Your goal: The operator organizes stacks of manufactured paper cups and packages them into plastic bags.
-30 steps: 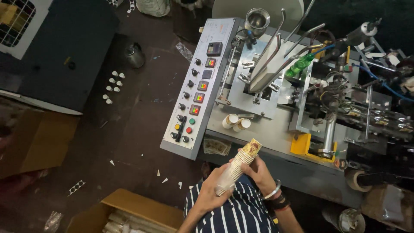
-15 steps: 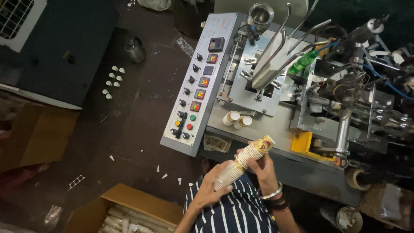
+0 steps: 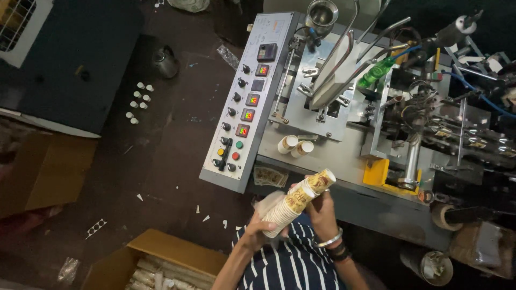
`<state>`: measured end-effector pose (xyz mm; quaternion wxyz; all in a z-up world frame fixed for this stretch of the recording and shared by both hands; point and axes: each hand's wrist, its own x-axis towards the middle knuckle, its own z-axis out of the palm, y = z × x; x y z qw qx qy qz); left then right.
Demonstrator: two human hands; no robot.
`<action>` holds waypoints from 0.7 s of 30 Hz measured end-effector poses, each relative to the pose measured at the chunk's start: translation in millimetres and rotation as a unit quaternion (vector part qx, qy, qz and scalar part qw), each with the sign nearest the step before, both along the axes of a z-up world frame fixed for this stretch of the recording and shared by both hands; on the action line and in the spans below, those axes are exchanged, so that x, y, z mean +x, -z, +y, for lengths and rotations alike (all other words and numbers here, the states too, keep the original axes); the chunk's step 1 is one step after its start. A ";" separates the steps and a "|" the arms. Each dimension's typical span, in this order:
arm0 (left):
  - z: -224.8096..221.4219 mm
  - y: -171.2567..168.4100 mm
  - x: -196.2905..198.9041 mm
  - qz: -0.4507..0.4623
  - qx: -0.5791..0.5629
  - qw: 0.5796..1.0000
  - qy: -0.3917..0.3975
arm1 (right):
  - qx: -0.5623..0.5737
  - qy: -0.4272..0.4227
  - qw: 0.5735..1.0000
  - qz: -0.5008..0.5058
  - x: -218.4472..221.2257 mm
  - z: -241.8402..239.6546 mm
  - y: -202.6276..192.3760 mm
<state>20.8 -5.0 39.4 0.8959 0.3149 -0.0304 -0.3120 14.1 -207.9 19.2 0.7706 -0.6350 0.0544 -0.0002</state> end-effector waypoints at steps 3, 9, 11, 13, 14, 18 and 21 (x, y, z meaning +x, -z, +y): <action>-3.9 -3.9 2.6 0.000 -0.027 1.000 -0.004 | 0.002 -0.022 1.000 -0.001 0.2 1.1 -1.4; 3.7 22.3 -6.1 -0.004 0.015 1.000 -0.016 | -0.026 0.069 0.997 -0.026 4.4 -14.2 -6.0; 7.2 43.3 -11.8 -0.019 0.050 0.999 -0.011 | 0.030 0.087 0.995 -0.036 9.1 -13.5 -21.2; 6.6 52.9 -15.6 -0.022 0.058 0.998 -0.010 | 0.042 0.058 0.997 -0.027 8.1 -6.8 -34.8; 5.8 57.8 -16.0 -0.028 0.066 0.997 -0.005 | 0.054 0.033 0.998 -0.020 7.9 -4.0 -41.7; -6.8 53.6 -8.4 0.029 0.088 0.995 -0.038 | 0.062 -0.021 0.998 -0.010 -0.5 14.2 -28.7; -9.7 34.9 2.1 0.115 0.108 0.983 -0.092 | 0.052 -0.025 0.998 0.002 -9.9 22.8 -17.7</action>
